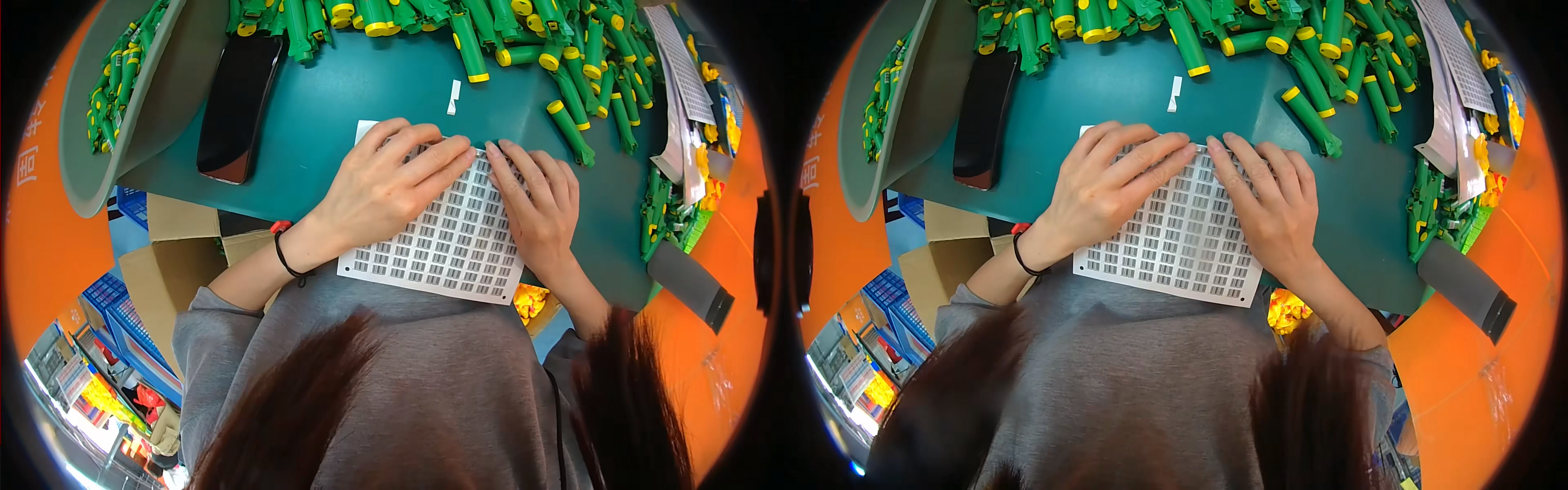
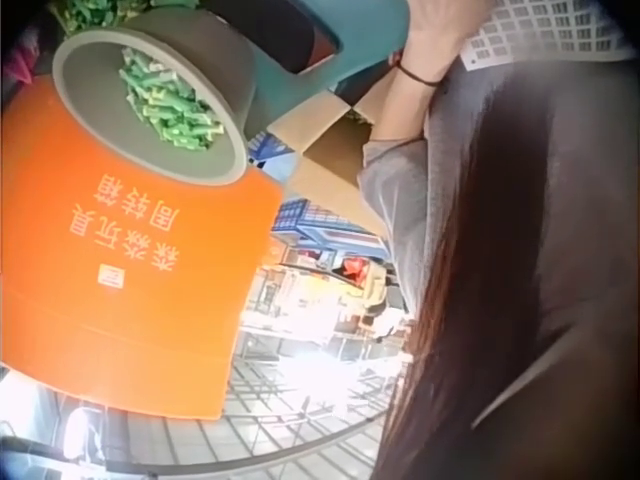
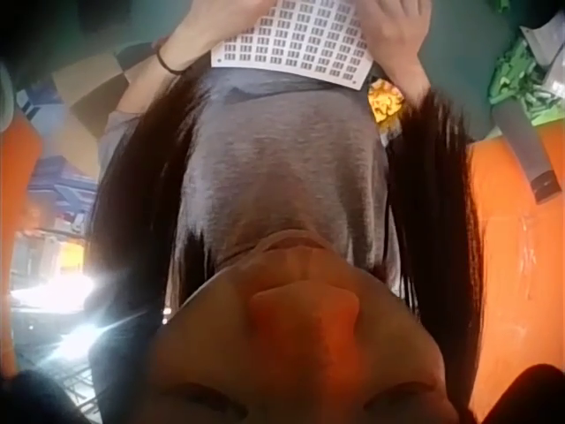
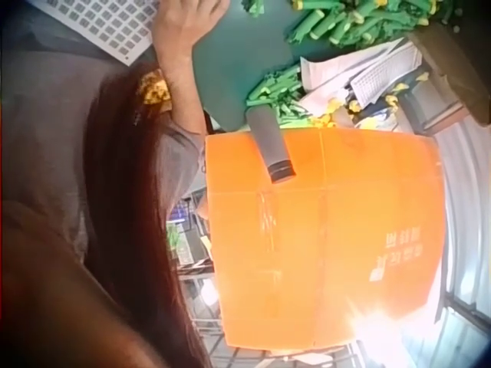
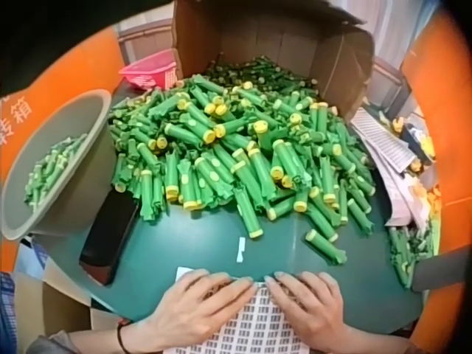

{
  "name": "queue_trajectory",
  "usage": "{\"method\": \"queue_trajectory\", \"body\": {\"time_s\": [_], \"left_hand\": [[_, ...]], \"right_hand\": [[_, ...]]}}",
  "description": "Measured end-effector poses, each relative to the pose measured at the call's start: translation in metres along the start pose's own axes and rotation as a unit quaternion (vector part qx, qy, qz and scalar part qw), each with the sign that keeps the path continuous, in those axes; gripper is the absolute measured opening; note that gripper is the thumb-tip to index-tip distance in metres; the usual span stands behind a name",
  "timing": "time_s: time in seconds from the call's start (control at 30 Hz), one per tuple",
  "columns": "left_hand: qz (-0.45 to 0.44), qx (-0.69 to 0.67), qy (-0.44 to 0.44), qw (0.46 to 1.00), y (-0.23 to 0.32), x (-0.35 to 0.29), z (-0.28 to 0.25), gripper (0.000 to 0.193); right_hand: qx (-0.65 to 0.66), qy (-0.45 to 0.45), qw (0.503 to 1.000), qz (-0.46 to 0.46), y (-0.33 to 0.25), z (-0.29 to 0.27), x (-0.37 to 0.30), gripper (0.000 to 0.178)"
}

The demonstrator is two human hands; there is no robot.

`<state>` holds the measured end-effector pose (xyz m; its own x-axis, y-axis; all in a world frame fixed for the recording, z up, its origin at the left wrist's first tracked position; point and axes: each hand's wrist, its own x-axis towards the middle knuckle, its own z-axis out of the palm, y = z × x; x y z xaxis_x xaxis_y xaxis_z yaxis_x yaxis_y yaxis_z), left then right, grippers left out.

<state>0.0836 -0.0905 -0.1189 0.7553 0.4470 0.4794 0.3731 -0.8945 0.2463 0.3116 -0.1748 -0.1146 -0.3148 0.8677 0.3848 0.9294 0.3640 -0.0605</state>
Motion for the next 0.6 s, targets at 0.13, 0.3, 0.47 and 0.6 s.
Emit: {"method": "queue_trajectory", "body": {"time_s": [0.13, 0.3, 0.47, 0.6], "left_hand": [[-0.017, -0.012, 0.012, 1.0, -0.001, 0.0, 0.004, 0.041], [-0.067, -0.027, 0.044, 0.996, -0.001, 0.001, 0.007, 0.036], [-0.015, -0.003, 0.065, 0.998, -0.005, -0.002, 0.006, 0.026], [-0.028, -0.025, 0.043, 0.998, -0.006, -0.008, 0.006, 0.025]], "right_hand": [[0.016, -0.016, 1.0, -0.017, -0.001, -0.003, -0.001, 0.038], [0.078, 0.04, 0.995, 0.037, -0.002, 0.001, 0.001, 0.041], [0.056, 0.044, 0.996, 0.047, 0.001, 0.001, -0.003, 0.039], [0.045, 0.057, 0.997, 0.024, 0.002, 0.001, -0.006, 0.037]]}}
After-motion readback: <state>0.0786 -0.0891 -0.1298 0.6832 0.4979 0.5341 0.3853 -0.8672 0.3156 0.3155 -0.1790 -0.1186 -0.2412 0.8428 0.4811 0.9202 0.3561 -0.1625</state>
